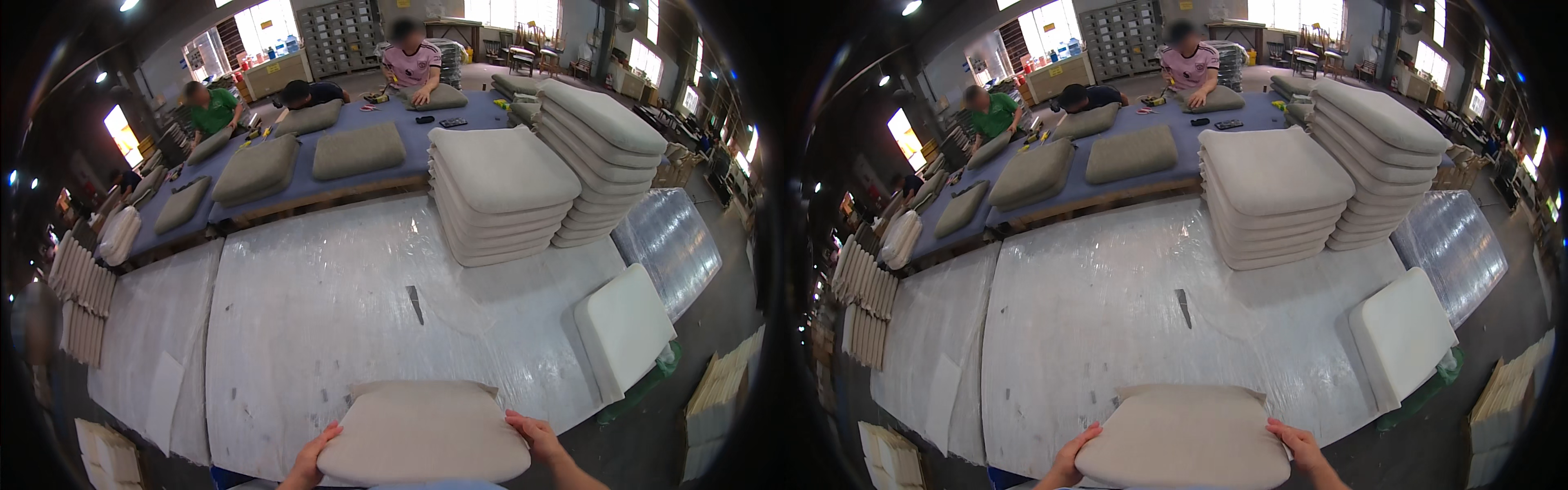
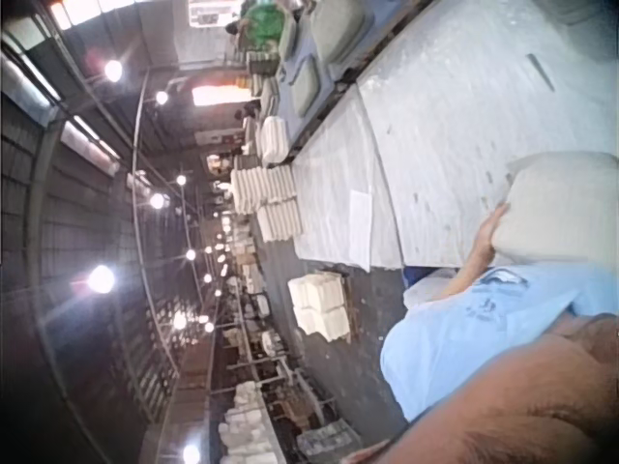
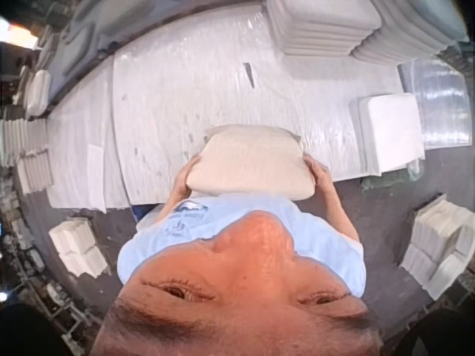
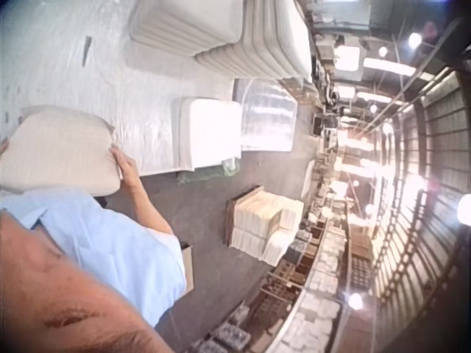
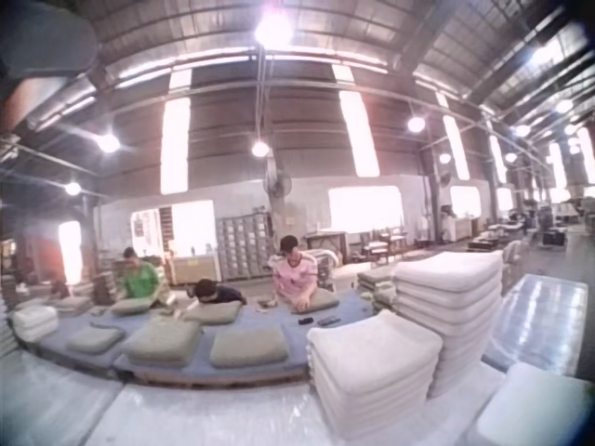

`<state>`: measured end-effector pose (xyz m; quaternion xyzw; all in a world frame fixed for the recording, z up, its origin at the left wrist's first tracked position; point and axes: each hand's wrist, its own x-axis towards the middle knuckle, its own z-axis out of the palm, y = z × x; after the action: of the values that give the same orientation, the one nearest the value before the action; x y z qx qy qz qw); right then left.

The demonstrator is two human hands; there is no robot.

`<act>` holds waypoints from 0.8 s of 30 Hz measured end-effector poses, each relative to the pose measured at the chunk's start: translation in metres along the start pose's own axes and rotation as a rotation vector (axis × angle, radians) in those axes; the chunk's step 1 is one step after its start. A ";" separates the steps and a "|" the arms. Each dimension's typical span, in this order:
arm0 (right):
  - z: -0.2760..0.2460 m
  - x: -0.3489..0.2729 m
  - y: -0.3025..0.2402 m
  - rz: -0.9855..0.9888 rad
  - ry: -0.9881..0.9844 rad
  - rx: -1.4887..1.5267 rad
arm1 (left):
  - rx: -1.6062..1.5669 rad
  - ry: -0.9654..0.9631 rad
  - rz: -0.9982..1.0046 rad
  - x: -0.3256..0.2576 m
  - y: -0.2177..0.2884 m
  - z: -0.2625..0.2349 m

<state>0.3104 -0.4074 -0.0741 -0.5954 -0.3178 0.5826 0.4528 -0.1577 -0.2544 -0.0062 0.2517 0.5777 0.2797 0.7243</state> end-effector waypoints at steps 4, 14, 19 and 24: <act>0.030 -0.001 -0.010 -0.042 0.289 0.503 | -0.376 0.067 0.217 0.044 -0.036 -0.025; 0.031 0.068 -0.036 -0.304 0.296 0.457 | -0.299 0.026 0.526 0.095 0.018 0.025; 0.029 0.078 0.000 -0.215 0.257 0.565 | -0.327 -0.006 0.542 0.096 0.011 0.021; 0.023 0.083 0.012 -0.159 0.210 0.525 | -0.437 0.077 0.448 0.097 -0.007 0.022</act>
<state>0.2961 -0.3335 -0.1164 -0.4880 -0.1535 0.5427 0.6661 -0.1181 -0.1922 -0.0739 0.2004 0.4611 0.5591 0.6593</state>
